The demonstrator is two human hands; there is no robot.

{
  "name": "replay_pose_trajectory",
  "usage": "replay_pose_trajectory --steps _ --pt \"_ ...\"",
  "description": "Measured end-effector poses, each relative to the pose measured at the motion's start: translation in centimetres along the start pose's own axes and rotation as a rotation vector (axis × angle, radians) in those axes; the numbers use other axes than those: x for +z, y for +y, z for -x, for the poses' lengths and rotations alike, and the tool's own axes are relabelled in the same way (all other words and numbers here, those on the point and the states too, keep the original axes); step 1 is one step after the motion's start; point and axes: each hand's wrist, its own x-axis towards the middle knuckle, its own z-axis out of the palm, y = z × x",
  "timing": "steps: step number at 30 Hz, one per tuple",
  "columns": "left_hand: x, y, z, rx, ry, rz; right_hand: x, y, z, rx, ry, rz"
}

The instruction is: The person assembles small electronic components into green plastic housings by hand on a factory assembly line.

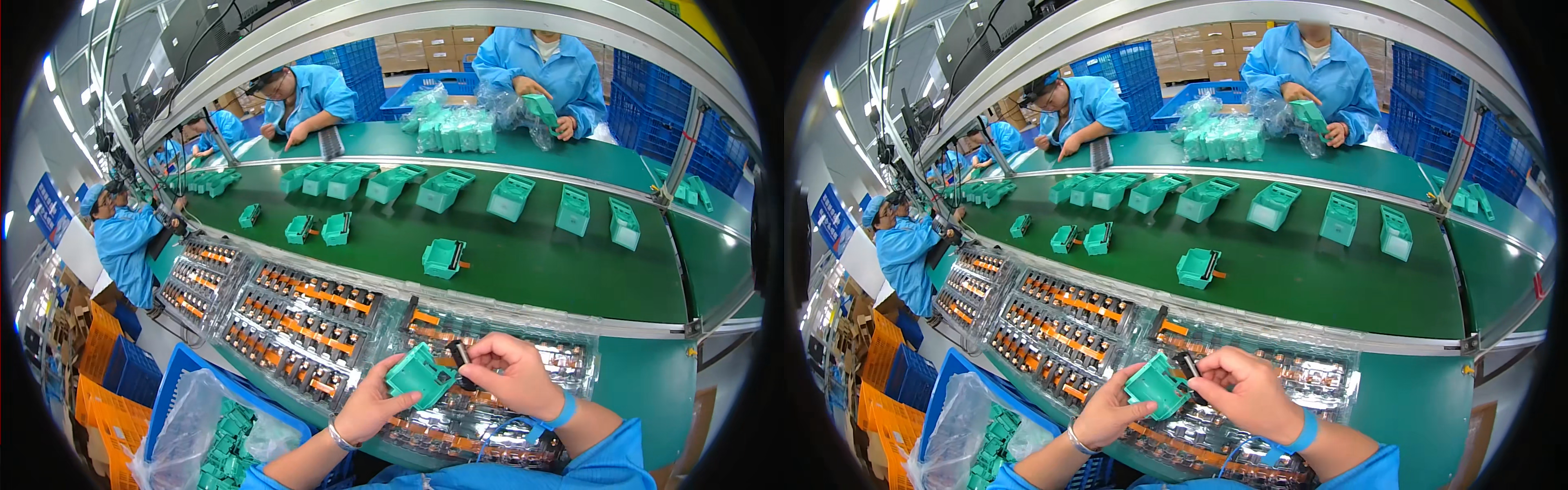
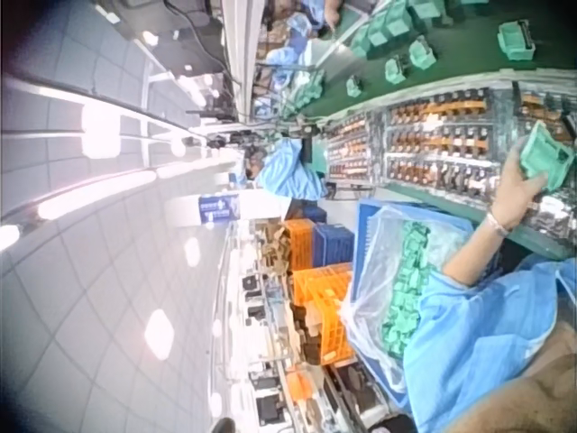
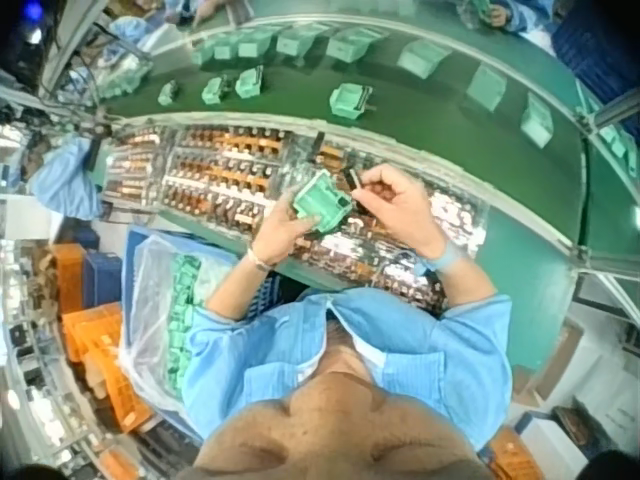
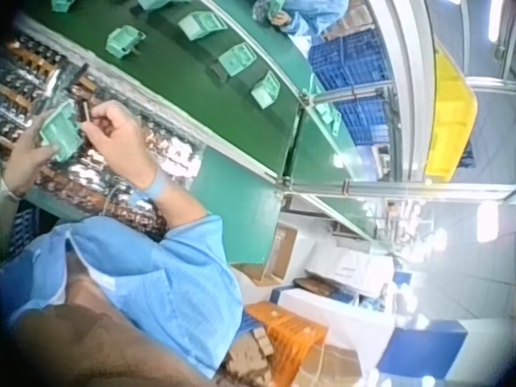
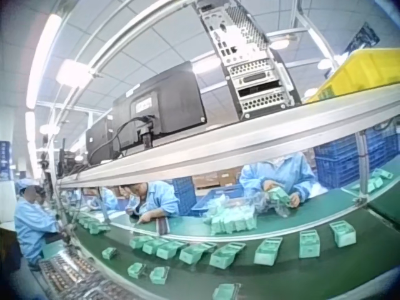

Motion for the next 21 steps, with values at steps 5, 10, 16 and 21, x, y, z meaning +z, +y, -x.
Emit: replay_pose_trajectory --steps 5,10,16,21 --pt "0.2 -0.4 0.0 0.094 0.006 -0.171 0.6 0.2 -0.3 0.057 -0.071 0.162" --pt "0.5 -0.9 0.2 0.169 -0.001 -0.217 0.9 1.6 -0.6 0.068 -0.089 0.222" --pt "0.7 -0.6 0.3 0.215 0.024 -0.233 0.0 3.2 -1.4 0.253 -0.203 -0.012" --pt "1.2 -0.6 0.5 0.244 0.04 -0.142 0.4 3.7 -1.1 0.246 -0.21 -0.023"
